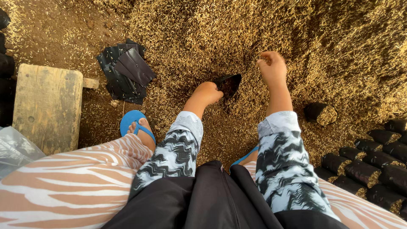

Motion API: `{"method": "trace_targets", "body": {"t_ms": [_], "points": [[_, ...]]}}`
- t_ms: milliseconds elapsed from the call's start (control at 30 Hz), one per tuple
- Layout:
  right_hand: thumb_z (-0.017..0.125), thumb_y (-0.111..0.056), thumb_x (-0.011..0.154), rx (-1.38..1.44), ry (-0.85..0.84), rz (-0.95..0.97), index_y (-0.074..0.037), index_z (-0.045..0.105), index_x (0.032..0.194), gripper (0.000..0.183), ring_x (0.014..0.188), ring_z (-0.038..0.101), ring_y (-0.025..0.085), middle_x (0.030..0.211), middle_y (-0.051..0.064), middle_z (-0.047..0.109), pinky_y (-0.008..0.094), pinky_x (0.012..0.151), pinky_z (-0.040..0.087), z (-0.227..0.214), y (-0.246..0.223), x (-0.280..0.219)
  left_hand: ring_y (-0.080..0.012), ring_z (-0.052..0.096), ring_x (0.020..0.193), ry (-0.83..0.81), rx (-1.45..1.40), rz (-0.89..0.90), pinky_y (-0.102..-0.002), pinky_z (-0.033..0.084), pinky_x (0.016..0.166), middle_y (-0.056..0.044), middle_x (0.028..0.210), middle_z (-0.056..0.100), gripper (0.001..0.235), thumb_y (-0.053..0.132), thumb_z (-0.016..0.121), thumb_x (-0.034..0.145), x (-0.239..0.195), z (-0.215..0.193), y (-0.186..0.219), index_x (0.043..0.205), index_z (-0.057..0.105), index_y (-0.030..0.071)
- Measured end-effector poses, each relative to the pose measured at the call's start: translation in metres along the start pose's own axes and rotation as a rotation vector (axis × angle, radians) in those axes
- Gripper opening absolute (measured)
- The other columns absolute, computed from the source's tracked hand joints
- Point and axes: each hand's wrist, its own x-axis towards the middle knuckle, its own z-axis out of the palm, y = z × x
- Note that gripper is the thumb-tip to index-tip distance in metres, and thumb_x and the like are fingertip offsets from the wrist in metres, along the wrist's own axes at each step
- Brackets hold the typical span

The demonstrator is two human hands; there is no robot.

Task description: The person scoops loose brown material from a large pile and fills small black plastic nursery bags. The person then folds the top of each bag to close it and places it aside. The process is repeated for multiple bags.

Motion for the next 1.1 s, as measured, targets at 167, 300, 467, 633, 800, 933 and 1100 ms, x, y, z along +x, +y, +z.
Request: {"method": "trace_targets", "body": {"t_ms": [167, 300, 467, 633, 800, 933, 1100], "points": [[0.092, -0.042, 0.074, -0.185, 0.075, 0.165, -0.025, 0.030, 0.159, 0.107, 0.147, 0.004, 0.053, 0.167, 0.015, -0.001, 0.065, 0.108, 0.033, 0.011, 0.005, 0.004, -0.0200, 0.072, 0.073, -0.039, -0.034, -0.023, -0.037, 0.056, 0.073, -0.007, 0.082, 0.074, 0.025, 0.026, 0.064, 0.087, 0.000, -0.003, 0.000, 0.096, 0.074, 0.005], [0.092, -0.038, 0.072, -0.270, 0.037, 0.163, -0.024, 0.031, 0.156, 0.105, 0.147, 0.011, 0.051, 0.165, 0.020, 0.001, 0.059, 0.107, 0.042, 0.037, 0.003, 0.000, -0.0194, 0.071, 0.070, -0.061, -0.057, -0.014, -0.037, 0.056, 0.071, -0.007, 0.080, 0.074, 0.025, 0.026, 0.064, 0.085, 0.006, -0.003, -0.003, 0.095, 0.074, 0.005], [0.087, -0.026, 0.080, -0.297, 0.076, 0.051, -0.016, 0.051, 0.149, 0.078, 0.141, 0.041, 0.045, 0.157, 0.020, 0.032, 0.052, 0.108, 0.051, 0.066, 0.036, 0.000, -0.0191, 0.069, 0.068, -0.040, -0.027, 0.020, -0.036, 0.055, 0.070, -0.007, 0.078, 0.073, 0.028, 0.028, 0.065, 0.086, 0.009, 0.001, -0.004, 0.093, 0.076, 0.003], [0.081, -0.018, 0.084, -0.068, -0.051, 0.069, -0.009, 0.054, 0.144, 0.066, 0.118, 0.060, 0.034, 0.138, 0.018, 0.049, 0.044, 0.098, 0.055, 0.081, 0.070, 0.014, -0.0194, 0.070, 0.068, -0.022, -0.069, 0.006, -0.037, 0.056, 0.069, -0.007, 0.076, 0.073, 0.027, 0.027, 0.064, 0.086, 0.007, 0.003, -0.009, 0.095, 0.073, 0.004], [0.081, -0.014, 0.084, 0.405, -0.320, 0.041, -0.004, 0.054, 0.139, 0.062, 0.112, 0.060, 0.025, 0.122, 0.012, 0.063, 0.037, 0.091, 0.048, 0.041, 0.059, 0.005, -0.0214, 0.070, 0.071, -0.006, -0.045, 0.021, -0.037, 0.056, 0.072, -0.008, 0.078, 0.072, 0.029, 0.030, 0.065, 0.088, 0.006, 0.005, -0.009, 0.098, 0.073, 0.004], [0.077, -0.017, 0.081, 0.509, -0.602, 0.015, -0.004, 0.060, 0.125, 0.049, 0.099, 0.067, 0.023, 0.114, 0.012, 0.068, 0.035, 0.082, 0.057, 0.007, 0.012, -0.018, -0.0233, 0.071, 0.080, 0.034, -0.047, 0.019, -0.038, 0.056, 0.077, -0.011, 0.088, 0.072, 0.030, 0.031, 0.068, 0.086, 0.004, 0.008, -0.004, 0.101, 0.073, 0.006], [0.074, -0.017, 0.086, -0.016, -0.571, -0.002, -0.007, 0.065, 0.124, 0.041, 0.090, 0.069, 0.021, 0.110, 0.013, 0.073, 0.035, 0.077, 0.058, 0.014, -0.049, -0.046, -0.0249, 0.072, 0.084, 0.021, -0.027, 0.012, -0.038, 0.055, 0.081, -0.012, 0.093, 0.074, 0.032, 0.031, 0.068, 0.086, 0.003, 0.010, -0.002, 0.103, 0.075, 0.005]]}}
